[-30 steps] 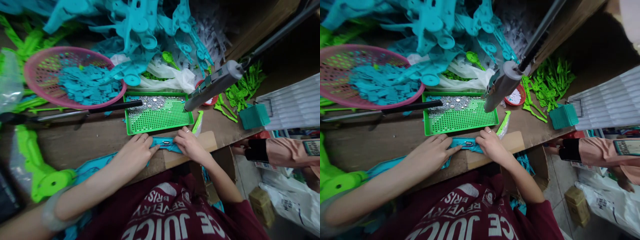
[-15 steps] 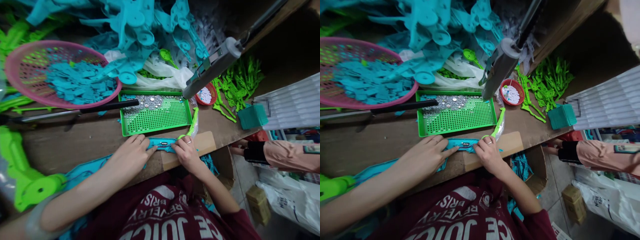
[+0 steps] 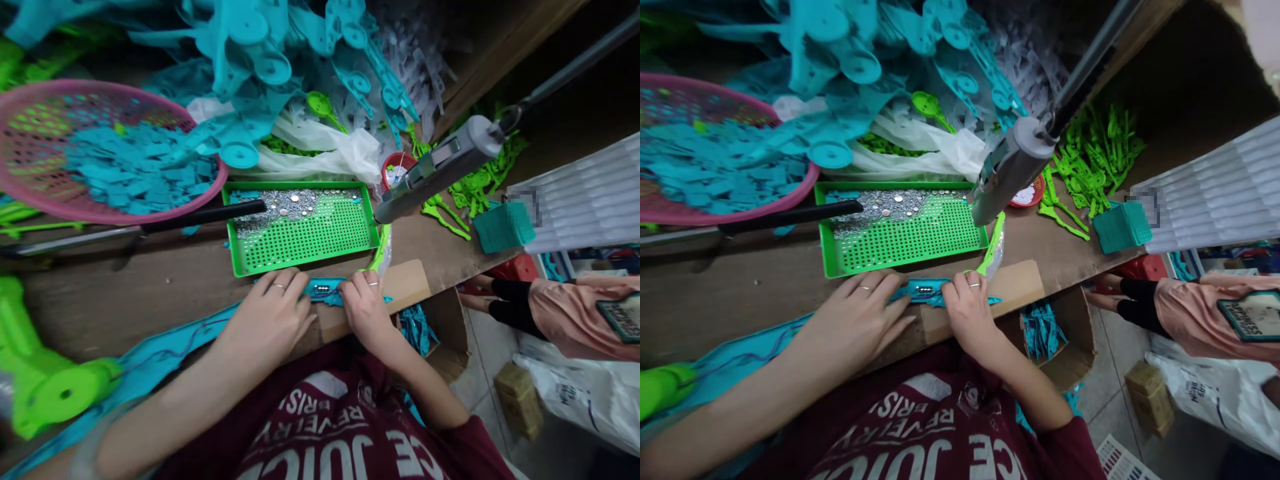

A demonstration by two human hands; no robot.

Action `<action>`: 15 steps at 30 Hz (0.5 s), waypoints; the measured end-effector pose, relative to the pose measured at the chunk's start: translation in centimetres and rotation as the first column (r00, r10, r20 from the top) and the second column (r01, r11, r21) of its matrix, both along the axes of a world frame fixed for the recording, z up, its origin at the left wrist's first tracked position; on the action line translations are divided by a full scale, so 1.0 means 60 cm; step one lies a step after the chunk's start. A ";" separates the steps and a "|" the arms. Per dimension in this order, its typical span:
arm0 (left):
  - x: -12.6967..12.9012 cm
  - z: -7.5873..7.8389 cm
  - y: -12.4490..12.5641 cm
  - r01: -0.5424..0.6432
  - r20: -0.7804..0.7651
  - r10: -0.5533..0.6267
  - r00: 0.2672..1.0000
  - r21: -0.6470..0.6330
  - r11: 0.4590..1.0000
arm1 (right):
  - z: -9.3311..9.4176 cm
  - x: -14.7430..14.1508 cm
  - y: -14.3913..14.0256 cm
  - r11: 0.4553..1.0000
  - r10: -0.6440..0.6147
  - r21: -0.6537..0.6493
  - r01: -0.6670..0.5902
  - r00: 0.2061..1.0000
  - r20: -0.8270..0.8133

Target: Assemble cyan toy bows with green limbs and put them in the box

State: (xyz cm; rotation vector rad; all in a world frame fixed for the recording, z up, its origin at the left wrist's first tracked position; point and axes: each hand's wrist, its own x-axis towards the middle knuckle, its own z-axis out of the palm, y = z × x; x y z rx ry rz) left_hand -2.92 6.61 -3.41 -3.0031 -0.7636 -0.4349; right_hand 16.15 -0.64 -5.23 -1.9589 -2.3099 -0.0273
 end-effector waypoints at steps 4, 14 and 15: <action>0.020 -0.019 -0.019 0.049 0.094 -0.051 0.994 0.027 0.998 | -0.004 -0.003 0.003 1.000 -0.005 0.006 0.005 1.000 0.030; 0.030 -0.060 -0.064 -0.137 0.198 0.133 0.971 0.005 0.991 | 0.001 0.000 0.009 1.000 0.000 0.013 0.001 0.999 -0.054; 0.031 -0.059 -0.067 -0.163 0.203 0.159 0.966 0.004 0.987 | 0.000 0.000 0.004 1.000 0.000 0.016 0.001 0.997 -0.074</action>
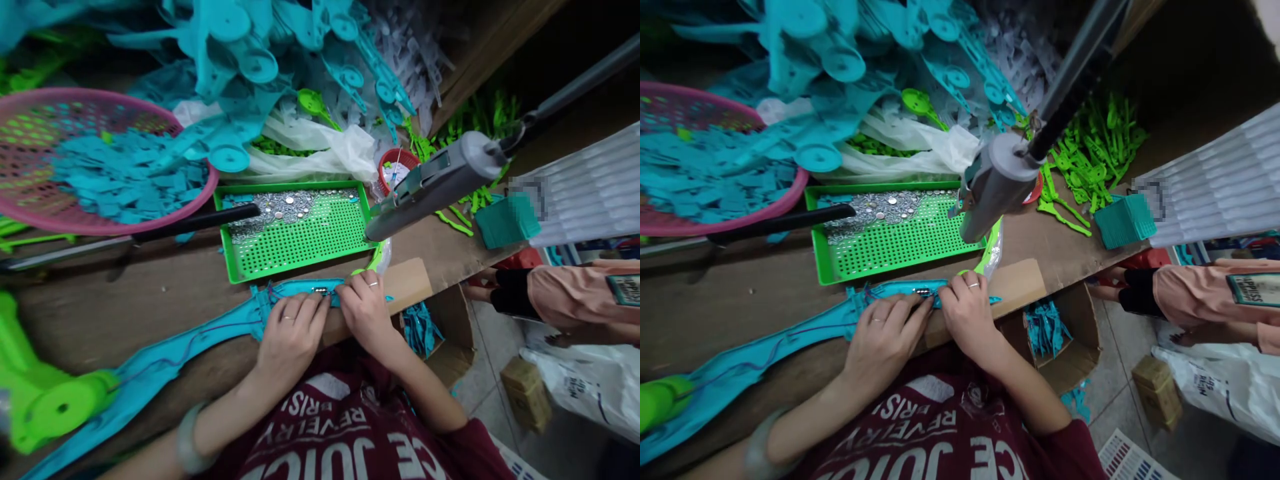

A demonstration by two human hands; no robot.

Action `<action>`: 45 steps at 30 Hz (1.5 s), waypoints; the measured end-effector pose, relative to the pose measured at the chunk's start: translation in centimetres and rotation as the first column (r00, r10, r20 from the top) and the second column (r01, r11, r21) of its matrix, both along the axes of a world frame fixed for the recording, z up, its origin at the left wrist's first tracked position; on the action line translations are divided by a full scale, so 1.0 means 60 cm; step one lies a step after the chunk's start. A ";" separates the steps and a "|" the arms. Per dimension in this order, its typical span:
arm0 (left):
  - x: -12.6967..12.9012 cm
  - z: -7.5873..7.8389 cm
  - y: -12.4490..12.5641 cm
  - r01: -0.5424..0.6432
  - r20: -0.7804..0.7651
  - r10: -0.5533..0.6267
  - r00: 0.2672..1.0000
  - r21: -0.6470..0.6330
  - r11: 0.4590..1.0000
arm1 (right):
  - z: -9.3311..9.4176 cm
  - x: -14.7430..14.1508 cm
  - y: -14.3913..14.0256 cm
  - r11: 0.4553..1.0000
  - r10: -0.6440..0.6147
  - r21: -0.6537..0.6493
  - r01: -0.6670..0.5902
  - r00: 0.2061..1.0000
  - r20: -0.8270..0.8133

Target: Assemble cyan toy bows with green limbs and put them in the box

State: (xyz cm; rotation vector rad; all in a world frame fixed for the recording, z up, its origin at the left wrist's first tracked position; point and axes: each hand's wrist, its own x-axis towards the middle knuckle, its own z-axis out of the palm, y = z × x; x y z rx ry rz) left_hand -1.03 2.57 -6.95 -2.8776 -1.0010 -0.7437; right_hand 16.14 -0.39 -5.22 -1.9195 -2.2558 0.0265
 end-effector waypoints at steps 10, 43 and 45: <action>0.006 0.011 -0.009 -0.047 -0.020 0.046 0.999 -0.050 0.998 | -0.018 -0.013 -0.035 0.992 -0.072 0.101 0.078 0.995 -0.063; -0.001 0.011 0.010 0.032 0.025 -0.031 0.999 -0.035 0.999 | 0.032 0.004 0.032 0.932 -0.251 -0.314 0.180 0.947 -0.202; -0.002 0.010 0.012 0.043 0.042 -0.041 0.998 -0.033 0.999 | 0.039 0.009 0.043 0.932 -0.205 -0.336 0.134 0.961 -0.185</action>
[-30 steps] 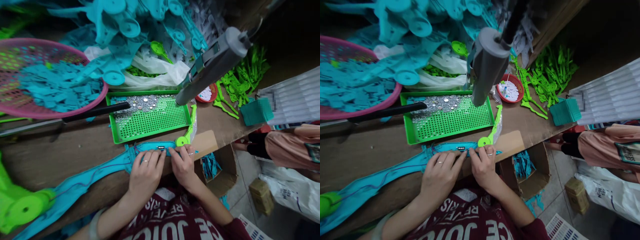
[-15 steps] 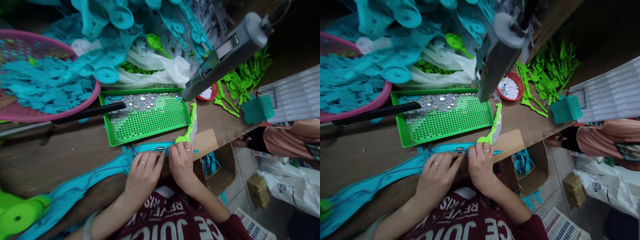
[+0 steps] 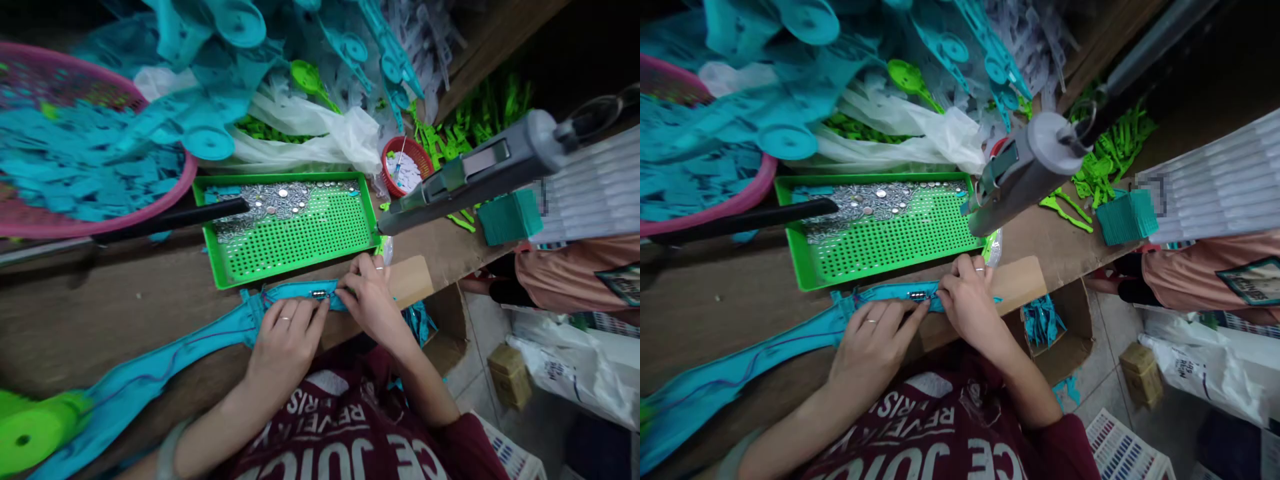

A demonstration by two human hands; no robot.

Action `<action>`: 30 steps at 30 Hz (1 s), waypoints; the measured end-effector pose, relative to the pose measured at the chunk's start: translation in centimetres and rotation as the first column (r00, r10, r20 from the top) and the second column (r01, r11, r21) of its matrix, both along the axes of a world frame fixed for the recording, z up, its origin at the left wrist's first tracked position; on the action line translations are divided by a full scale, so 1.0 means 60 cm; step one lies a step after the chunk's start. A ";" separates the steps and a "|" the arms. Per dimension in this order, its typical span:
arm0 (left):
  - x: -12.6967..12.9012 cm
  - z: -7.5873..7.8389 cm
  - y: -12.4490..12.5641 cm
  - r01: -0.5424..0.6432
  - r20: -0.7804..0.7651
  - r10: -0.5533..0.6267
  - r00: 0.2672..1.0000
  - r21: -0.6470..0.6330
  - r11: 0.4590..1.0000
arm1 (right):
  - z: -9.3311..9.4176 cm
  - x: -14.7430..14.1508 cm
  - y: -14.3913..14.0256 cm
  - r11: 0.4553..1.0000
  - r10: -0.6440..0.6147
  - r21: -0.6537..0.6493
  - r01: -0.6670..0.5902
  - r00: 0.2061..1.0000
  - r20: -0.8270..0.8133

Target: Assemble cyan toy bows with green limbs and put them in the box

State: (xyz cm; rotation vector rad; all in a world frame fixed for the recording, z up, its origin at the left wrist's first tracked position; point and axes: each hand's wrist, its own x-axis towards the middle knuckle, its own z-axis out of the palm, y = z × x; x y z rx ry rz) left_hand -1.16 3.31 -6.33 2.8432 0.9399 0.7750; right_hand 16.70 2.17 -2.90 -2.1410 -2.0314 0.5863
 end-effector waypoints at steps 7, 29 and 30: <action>-0.004 -0.007 0.003 0.043 0.040 -0.042 0.998 -0.025 0.999 | 0.018 0.024 0.043 0.960 0.269 -0.089 -0.266 0.963 0.026; -0.003 -0.009 0.003 0.021 0.059 -0.016 0.998 -0.084 0.996 | 0.030 0.021 0.065 0.880 0.464 -0.148 -0.451 0.882 0.076; -0.003 -0.008 0.003 0.024 0.061 -0.018 0.998 -0.083 0.996 | 0.029 0.019 0.063 0.884 0.459 -0.145 -0.446 0.885 0.076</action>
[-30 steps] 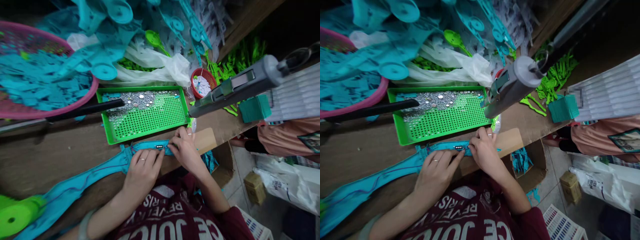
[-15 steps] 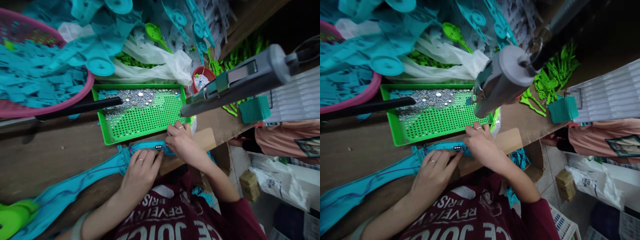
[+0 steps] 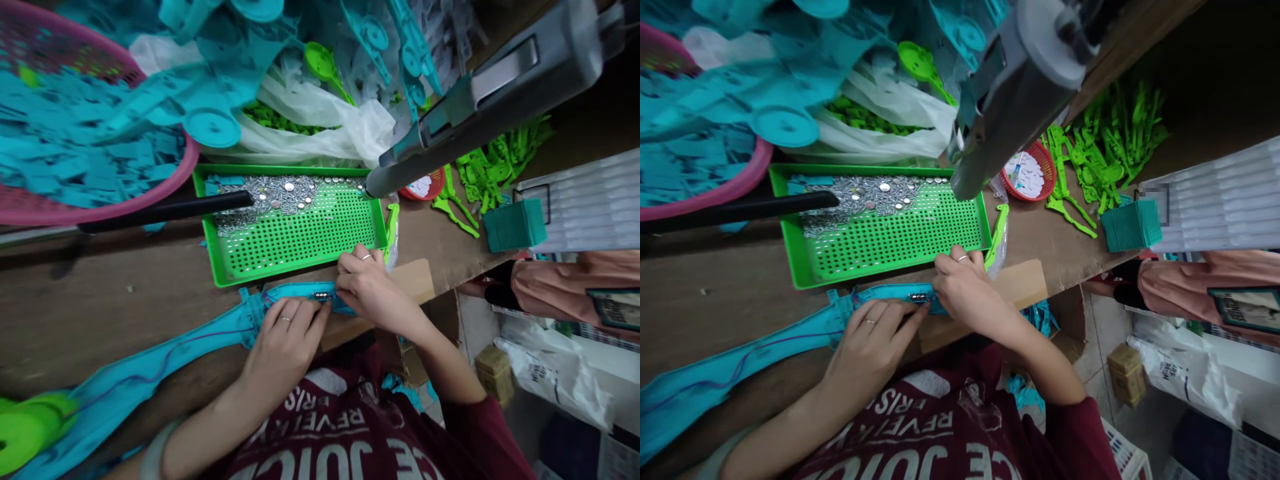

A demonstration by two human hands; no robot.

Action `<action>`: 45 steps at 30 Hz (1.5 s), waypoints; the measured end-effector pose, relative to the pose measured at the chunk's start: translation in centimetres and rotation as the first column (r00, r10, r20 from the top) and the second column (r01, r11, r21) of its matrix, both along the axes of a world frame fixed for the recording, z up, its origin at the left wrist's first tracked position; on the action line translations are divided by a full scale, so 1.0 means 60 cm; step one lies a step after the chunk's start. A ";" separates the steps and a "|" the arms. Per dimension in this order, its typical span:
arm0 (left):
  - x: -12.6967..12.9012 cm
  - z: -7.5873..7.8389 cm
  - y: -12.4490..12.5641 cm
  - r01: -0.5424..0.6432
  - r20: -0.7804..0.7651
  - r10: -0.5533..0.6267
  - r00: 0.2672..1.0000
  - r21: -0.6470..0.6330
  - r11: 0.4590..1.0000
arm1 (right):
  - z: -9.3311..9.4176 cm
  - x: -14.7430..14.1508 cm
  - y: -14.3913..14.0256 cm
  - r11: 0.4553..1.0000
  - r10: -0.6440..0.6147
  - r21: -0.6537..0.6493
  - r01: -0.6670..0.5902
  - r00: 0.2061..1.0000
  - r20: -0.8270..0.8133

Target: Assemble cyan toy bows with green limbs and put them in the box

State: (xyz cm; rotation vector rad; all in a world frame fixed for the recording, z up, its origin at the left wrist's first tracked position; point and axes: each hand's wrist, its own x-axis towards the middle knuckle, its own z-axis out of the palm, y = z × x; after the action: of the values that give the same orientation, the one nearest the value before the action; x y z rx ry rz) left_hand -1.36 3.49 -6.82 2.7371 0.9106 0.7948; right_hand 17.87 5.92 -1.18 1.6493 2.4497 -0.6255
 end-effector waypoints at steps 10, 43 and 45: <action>0.003 0.003 -0.002 -0.019 -0.006 0.019 1.000 0.000 1.000 | -0.031 -0.018 -0.075 0.941 -0.118 0.317 0.123 0.992 -0.034; -0.002 0.004 0.038 0.095 -0.080 -0.110 0.991 -0.178 0.980 | -0.083 -0.018 -0.121 0.797 -0.177 0.526 0.297 0.947 -0.267; -0.003 0.003 0.039 0.098 -0.029 -0.105 0.994 -0.182 0.978 | -0.091 -0.017 -0.129 0.777 -0.145 0.571 0.265 0.958 -0.249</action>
State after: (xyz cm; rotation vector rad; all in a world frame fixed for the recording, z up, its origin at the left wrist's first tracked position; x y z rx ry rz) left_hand -1.55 5.84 -6.65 2.6248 0.8005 0.6112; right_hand 16.83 -1.83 -6.62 2.1939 2.8215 0.0094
